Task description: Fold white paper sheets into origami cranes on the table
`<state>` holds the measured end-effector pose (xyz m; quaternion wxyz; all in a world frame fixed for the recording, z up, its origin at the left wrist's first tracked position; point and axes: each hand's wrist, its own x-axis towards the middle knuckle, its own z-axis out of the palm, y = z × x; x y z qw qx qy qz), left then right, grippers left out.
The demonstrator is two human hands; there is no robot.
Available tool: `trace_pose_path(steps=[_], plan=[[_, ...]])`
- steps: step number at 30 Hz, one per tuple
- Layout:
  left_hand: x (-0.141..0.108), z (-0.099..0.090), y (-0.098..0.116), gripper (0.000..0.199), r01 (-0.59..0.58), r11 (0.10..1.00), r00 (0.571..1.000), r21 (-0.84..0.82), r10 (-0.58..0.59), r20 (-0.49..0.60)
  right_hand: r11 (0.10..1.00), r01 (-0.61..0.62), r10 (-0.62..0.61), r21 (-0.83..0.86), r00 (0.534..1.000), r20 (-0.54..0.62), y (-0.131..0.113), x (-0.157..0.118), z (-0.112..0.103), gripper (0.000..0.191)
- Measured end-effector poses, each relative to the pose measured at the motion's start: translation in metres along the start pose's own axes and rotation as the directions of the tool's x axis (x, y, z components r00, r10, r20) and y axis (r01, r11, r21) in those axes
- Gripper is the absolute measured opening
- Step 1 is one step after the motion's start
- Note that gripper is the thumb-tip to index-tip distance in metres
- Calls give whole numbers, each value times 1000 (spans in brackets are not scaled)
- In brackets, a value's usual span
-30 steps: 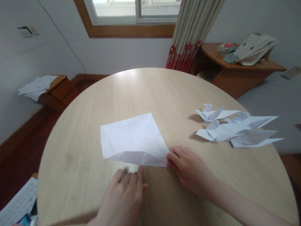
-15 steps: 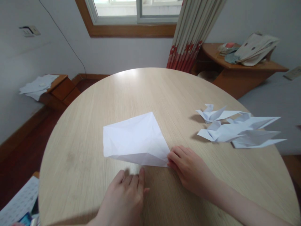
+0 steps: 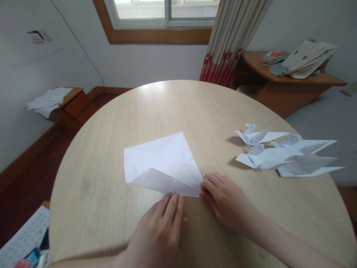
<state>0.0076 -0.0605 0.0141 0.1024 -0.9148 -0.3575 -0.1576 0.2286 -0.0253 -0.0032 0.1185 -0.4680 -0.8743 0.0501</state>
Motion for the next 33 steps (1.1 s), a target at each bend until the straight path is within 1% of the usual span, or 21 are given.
trace_pose_path(steps=[5, 11, 14, 16, 20, 22, 25, 27, 29, 31, 33], plan=[[0, 2, 3, 37, 9, 999, 1000, 41, -9, -5, 1000, -6, 6, -4, 1000, 10, -1, 1, -2, 18], [2, 6, 8, 33, 16, 997, 997, 70, -11, -75, 1000, -10, 10, -3, 1000, -1, -2, 1, -1, 19], [6, 8, 3, 29, 27, 999, 995, 22, -25, -96, 1000, -15, 15, 14, 1000, -3, -1, 1, -1, 19], [9, 7, -3, 27, 25, 1000, 997, -7, -25, -79, 999, -14, 14, 44, 1000, -9, -1, 1, -2, 19], [13, 5, -12, 25, -40, 999, 998, 26, 41, -57, 995, -4, 9, 96, 998, -61, -1, 2, -3, 17], [14, 5, -13, 24, -61, 995, 994, 78, 68, -86, 994, -4, 13, 111, 996, -83, -1, 2, -3, 15], [15, 8, -14, 22, -20, 987, 984, 157, 48, -173, 993, 10, 5, 121, 993, -121, -1, 2, 0, 16], [17, 11, -16, 23, 2, 978, 982, 207, 37, -184, 991, 34, -15, 128, 989, -146, 0, 2, 3, 23], [19, 14, -18, 28, 2, 969, 990, 248, 33, -136, 988, 76, -55, 132, 987, -151, 2, 2, 5, 35], [21, 17, -20, 32, 4, 969, 995, 247, 20, -97, 983, 139, -123, 122, 984, -127, 5, 3, 7, 46], [22, 19, -21, 31, 29, 978, 995, 205, -8, -100, 974, 199, -191, 112, 979, -73, 8, 4, 8, 54]])
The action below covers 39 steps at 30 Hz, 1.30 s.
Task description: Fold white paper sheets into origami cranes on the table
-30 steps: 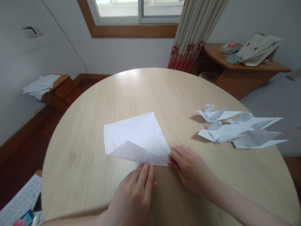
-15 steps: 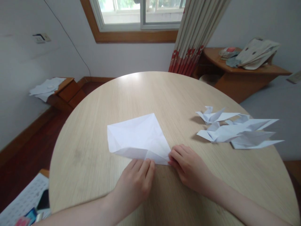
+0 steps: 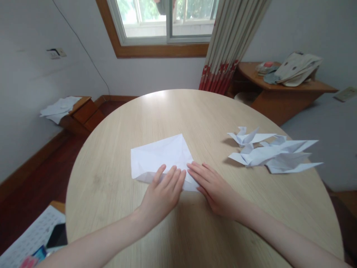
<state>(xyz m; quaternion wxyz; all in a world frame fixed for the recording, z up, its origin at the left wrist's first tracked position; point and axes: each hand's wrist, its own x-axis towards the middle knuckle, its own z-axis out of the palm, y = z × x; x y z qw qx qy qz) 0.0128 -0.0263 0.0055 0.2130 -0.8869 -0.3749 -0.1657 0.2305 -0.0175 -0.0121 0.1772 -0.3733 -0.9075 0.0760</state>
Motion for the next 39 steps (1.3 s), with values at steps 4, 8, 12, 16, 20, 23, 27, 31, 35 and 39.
trace_pose_path(steps=[4, 8, 12, 16, 20, 23, 27, 31, 35, 39], plan=[[1, 2, 0, 28, 87, 991, 995, -100, -82, 49, 1000, 28, -29, 6, 994, 109, 3, 0, 0, 62], [4, 2, 0, 27, 118, 981, 991, -156, -106, 83, 1000, 17, -18, 10, 993, 115, 3, 1, -1, 62], [7, 3, 2, 27, 105, 985, 993, -139, -96, 75, 1000, 16, -17, 15, 996, 92, 2, 1, -3, 58], [6, 1, 5, 26, 89, 992, 995, -87, -86, 41, 999, 6, -9, 35, 996, 84, 5, 0, -3, 53], [3, -7, 9, 21, 80, 996, 995, -49, -83, -63, 996, -13, 5, 87, 996, 93, 9, 0, -2, 50], [1, -16, 14, 24, 77, 996, 989, -46, -82, -121, 991, -26, 11, 132, 994, 112, 11, 1, -3, 51], [-2, -23, 21, 30, 54, 997, 993, -51, -58, -98, 983, -48, 20, 178, 988, 154, 15, 2, -6, 49], [-6, -17, 24, 26, 26, 998, 1000, -60, -27, -9, 975, -74, 39, 207, 985, 168, 18, 2, -5, 46], [-4, -9, 19, 19, 66, 995, 991, -78, -56, 125, 973, -78, 49, 216, 989, 136, 19, 1, -2, 45], [-2, -4, 13, 20, 185, 981, 946, -65, -159, 283, 974, -76, 55, 213, 993, 103, 17, 2, -3, 45]])
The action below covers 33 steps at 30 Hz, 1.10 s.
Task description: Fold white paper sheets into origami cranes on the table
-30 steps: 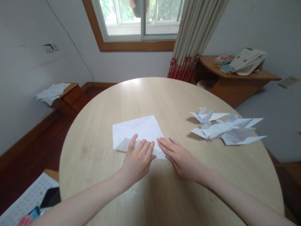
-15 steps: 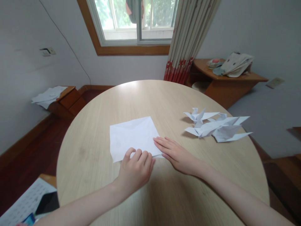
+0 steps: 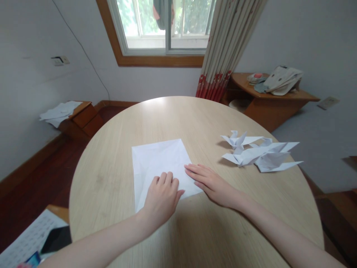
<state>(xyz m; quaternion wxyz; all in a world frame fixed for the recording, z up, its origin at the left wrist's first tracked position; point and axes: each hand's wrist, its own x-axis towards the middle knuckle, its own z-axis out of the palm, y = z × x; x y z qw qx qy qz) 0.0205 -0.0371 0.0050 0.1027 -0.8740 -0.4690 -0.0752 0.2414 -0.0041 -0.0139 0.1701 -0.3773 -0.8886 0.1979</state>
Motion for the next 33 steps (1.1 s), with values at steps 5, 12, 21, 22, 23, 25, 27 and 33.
trace_pose_path(steps=[5, 12, 21, 22, 23, 25, 27, 33], plan=[[-2, 14, -4, 62, 203, 979, 978, 0, -203, 44, 999, 23, -24, -36, 999, -41, -2, -1, 0, 45], [6, 31, -20, 78, 281, 954, 953, -107, -265, 145, 987, 90, -103, -136, 990, -98, -8, -1, -2, 42], [17, 49, -55, 74, 159, 965, 986, -209, -144, 86, 947, 170, -199, -273, 977, -81, -26, -1, 1, 33], [18, 48, -60, 75, 114, 970, 990, -213, -94, 105, 946, 181, -208, -267, 975, -75, -28, -1, 1, 32], [20, 46, -65, 75, 66, 973, 991, -220, -39, 124, 947, 195, -219, -257, 973, -68, -30, 0, 2, 32], [22, 43, -72, 74, 1, 974, 989, -226, 33, 146, 947, 227, -245, -228, 968, -56, -33, 1, 4, 32], [24, 40, -74, 67, -23, 979, 990, -204, 52, 135, 946, 255, -269, -201, 962, -45, -36, 3, 5, 34], [23, 31, -69, 51, -9, 998, 999, -66, 11, 32, 943, 270, -266, -193, 963, 49, -35, 8, 4, 35]])
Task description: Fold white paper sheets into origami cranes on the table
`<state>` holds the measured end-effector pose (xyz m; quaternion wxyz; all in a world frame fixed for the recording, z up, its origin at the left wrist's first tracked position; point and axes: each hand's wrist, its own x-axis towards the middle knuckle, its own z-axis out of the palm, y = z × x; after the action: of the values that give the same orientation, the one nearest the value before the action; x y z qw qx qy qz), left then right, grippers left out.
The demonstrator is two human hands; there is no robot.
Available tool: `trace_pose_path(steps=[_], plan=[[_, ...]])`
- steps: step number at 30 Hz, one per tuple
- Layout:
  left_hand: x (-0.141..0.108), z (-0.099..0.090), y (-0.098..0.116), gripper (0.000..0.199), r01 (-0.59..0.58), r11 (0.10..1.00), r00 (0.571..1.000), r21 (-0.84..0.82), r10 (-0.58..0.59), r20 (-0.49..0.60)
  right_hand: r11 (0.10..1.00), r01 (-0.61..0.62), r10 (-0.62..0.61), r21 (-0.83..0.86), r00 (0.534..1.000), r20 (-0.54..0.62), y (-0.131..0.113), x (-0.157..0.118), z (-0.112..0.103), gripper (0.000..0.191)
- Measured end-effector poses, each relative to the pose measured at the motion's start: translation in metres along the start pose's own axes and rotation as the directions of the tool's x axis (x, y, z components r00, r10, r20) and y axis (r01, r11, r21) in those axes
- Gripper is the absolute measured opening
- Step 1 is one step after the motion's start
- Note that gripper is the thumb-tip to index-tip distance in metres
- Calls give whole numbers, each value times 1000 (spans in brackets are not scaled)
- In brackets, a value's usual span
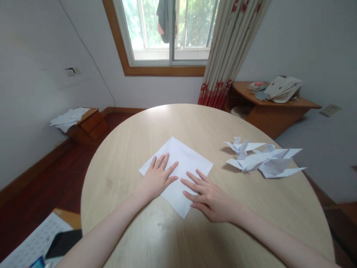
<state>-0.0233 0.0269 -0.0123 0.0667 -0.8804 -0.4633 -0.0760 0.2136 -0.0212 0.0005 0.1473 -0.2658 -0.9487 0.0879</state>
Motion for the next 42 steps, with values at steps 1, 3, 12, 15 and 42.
trace_pose_path(steps=[1, 3, 12, 15, 42], plan=[[0, -1, 0, 51, -3, 1000, 1000, 12, 3, -10, 1000, -4, 4, 0, 1000, 22, 1, 0, 0, 35], [0, -4, 0, 52, -7, 999, 1000, 33, 8, -24, 1000, -17, 16, 5, 998, 53, 3, 1, -1, 36], [-1, -26, 11, 22, 1, 999, 994, -33, -4, -105, 990, -124, 129, -69, 990, 62, -5, 1, 0, 36], [-5, -35, 17, 23, -2, 982, 995, -187, -16, -96, 977, -155, 163, -148, 985, 50, -10, 1, -1, 38], [-7, -28, 26, 32, -255, 913, 951, -319, 297, 91, 984, -61, 39, -170, 991, -131, 0, -9, -1, 30]])
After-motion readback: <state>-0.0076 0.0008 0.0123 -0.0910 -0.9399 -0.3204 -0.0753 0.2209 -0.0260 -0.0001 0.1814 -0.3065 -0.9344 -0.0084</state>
